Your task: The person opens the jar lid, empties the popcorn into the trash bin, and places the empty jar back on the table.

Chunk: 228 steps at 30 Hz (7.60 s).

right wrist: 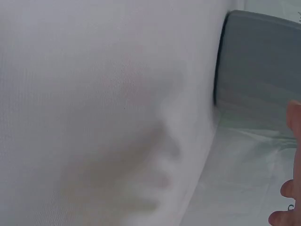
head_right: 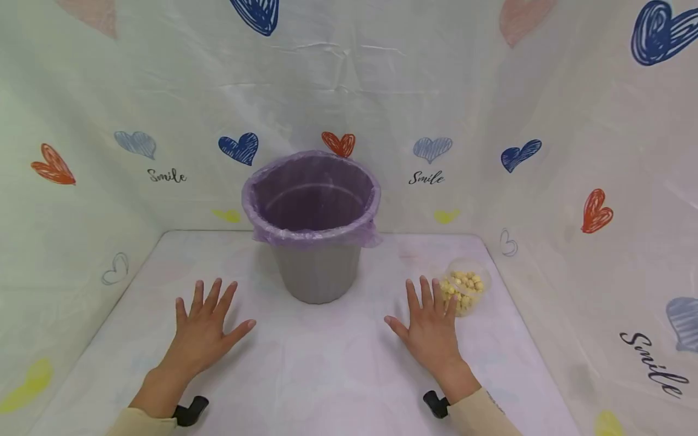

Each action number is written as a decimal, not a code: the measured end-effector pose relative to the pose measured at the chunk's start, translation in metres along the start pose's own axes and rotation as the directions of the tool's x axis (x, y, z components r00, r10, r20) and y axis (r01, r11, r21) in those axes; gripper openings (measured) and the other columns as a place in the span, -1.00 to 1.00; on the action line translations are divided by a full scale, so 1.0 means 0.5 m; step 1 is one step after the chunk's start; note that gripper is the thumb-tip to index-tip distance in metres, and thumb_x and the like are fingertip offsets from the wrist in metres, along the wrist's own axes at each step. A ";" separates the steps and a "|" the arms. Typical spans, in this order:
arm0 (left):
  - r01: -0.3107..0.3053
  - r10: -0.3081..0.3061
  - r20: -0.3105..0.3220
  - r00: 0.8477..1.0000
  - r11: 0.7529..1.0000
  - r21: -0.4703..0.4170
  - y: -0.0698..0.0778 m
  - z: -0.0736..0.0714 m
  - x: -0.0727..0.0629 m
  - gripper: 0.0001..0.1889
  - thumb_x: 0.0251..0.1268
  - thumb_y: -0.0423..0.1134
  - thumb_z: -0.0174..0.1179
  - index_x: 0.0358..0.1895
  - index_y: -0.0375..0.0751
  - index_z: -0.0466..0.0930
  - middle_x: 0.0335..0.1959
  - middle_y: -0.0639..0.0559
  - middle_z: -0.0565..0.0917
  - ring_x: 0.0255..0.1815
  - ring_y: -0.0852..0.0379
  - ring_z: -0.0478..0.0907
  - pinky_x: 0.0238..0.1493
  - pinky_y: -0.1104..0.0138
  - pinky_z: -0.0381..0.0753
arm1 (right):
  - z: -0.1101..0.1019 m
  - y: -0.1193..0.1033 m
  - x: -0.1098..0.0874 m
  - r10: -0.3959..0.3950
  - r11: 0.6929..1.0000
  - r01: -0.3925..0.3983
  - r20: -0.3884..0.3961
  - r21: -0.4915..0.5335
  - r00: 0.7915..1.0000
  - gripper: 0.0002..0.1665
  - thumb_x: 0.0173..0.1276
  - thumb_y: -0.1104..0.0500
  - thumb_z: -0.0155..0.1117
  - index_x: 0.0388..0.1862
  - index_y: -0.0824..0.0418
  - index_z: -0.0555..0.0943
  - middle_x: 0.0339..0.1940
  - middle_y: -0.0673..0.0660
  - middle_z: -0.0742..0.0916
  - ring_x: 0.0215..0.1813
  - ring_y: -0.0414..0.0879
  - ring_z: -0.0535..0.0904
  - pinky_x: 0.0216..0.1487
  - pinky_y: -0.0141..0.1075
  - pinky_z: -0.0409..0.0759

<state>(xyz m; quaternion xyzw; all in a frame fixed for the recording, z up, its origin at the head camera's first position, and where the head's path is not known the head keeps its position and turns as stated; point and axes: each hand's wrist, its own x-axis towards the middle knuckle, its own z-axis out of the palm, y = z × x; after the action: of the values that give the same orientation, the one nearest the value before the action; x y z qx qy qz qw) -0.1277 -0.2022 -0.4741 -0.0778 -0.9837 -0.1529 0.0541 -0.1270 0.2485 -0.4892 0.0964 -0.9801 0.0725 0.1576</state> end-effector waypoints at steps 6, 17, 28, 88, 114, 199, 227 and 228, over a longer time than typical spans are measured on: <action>-0.109 0.101 -0.097 0.990 0.990 -0.086 0.065 0.025 0.022 -0.15 0.45 0.20 0.29 0.59 -0.28 0.30 0.59 -0.46 0.28 0.68 -0.49 0.02 0.57 -0.41 0.03 | -0.021 0.036 -0.002 -0.036 0.999 0.040 -0.155 0.023 0.987 -0.03 0.35 -0.11 0.48 0.53 0.42 0.37 0.51 0.55 0.43 0.57 0.51 0.26 0.40 0.54 0.26; -0.388 0.379 -0.132 0.916 0.920 -0.052 0.190 0.078 0.036 -0.25 0.43 0.15 0.33 0.48 -0.31 0.45 0.51 -0.40 0.42 0.61 -0.39 0.26 0.55 -0.24 0.29 | -0.067 0.127 0.034 0.066 0.997 -0.074 -0.357 -0.008 0.932 -0.20 0.38 0.00 0.40 0.39 0.51 0.45 0.36 0.56 0.53 0.38 0.53 0.43 0.36 0.49 0.33; -0.540 0.539 -0.052 0.841 0.841 -0.009 0.319 0.113 0.078 -0.17 0.49 0.24 0.23 0.61 -0.21 0.31 0.61 -0.30 0.33 0.65 -0.28 0.23 0.58 -0.17 0.29 | -0.065 0.261 0.051 0.278 0.949 -0.289 0.096 0.126 0.956 0.21 0.60 -0.42 -0.01 0.71 0.47 -0.11 0.69 0.56 0.06 0.67 0.55 -0.04 0.57 0.51 -0.14; -0.492 0.484 -0.103 0.869 0.868 -0.065 0.244 0.121 -0.004 0.09 0.22 0.24 0.48 0.64 -0.34 0.18 0.68 -0.22 0.22 0.72 -0.19 0.11 0.63 -0.17 0.18 | -0.014 -0.190 0.006 -0.193 0.979 0.199 0.123 -0.036 0.973 0.15 0.55 -0.48 -0.01 0.62 0.48 0.23 0.62 0.41 0.36 0.69 0.26 0.21 0.57 0.45 0.10; -0.475 0.459 -0.186 0.869 0.879 -0.050 0.272 0.161 0.021 0.23 -0.01 0.33 0.58 0.56 -0.45 0.23 0.50 -0.31 0.47 0.58 -0.25 0.36 0.55 -0.20 0.32 | 0.000 -0.151 -0.040 -0.189 0.975 0.182 0.040 0.129 0.981 0.16 0.54 -0.47 0.04 0.67 0.43 0.16 0.66 0.35 0.35 0.70 0.20 0.21 0.60 0.42 0.07; -0.623 0.658 -0.102 0.746 0.744 0.243 0.319 0.126 0.088 0.00 -0.17 0.41 0.57 0.25 -0.24 0.50 0.05 0.06 0.74 0.10 0.08 0.71 0.46 -0.10 0.49 | -0.019 -0.086 0.028 -0.435 0.881 0.436 -0.048 0.186 0.899 0.17 -0.07 -0.45 0.58 0.25 0.37 0.48 0.05 0.21 0.64 0.17 0.16 0.54 0.46 0.34 0.37; -0.616 0.616 0.120 0.778 0.786 -0.040 0.323 0.107 0.094 0.02 -0.03 0.33 0.57 0.38 -0.24 0.38 0.18 0.00 0.65 0.22 0.07 0.62 0.51 0.10 0.45 | -0.015 -0.089 0.006 -0.452 0.883 0.464 -0.136 0.072 0.882 0.21 -0.09 -0.55 0.51 0.21 0.37 0.52 0.01 0.21 0.64 0.14 0.16 0.55 0.45 0.38 0.36; -0.605 0.606 0.143 0.782 0.794 -0.058 0.325 0.104 0.098 0.02 -0.02 0.33 0.57 0.40 -0.24 0.37 0.21 0.00 0.64 0.23 0.07 0.60 0.52 0.10 0.44 | -0.017 -0.085 0.007 -0.470 0.875 0.481 -0.136 0.057 0.872 0.23 -0.10 -0.55 0.52 0.24 0.37 0.51 0.06 0.21 0.64 0.18 0.15 0.54 0.46 0.38 0.34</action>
<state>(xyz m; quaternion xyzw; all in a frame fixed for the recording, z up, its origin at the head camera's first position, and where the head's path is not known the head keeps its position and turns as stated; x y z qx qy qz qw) -0.1524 -0.0264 -0.4696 -0.4009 -0.9072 -0.1251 0.0237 -0.1188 0.2080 -0.4752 0.3369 -0.9110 0.0805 0.2237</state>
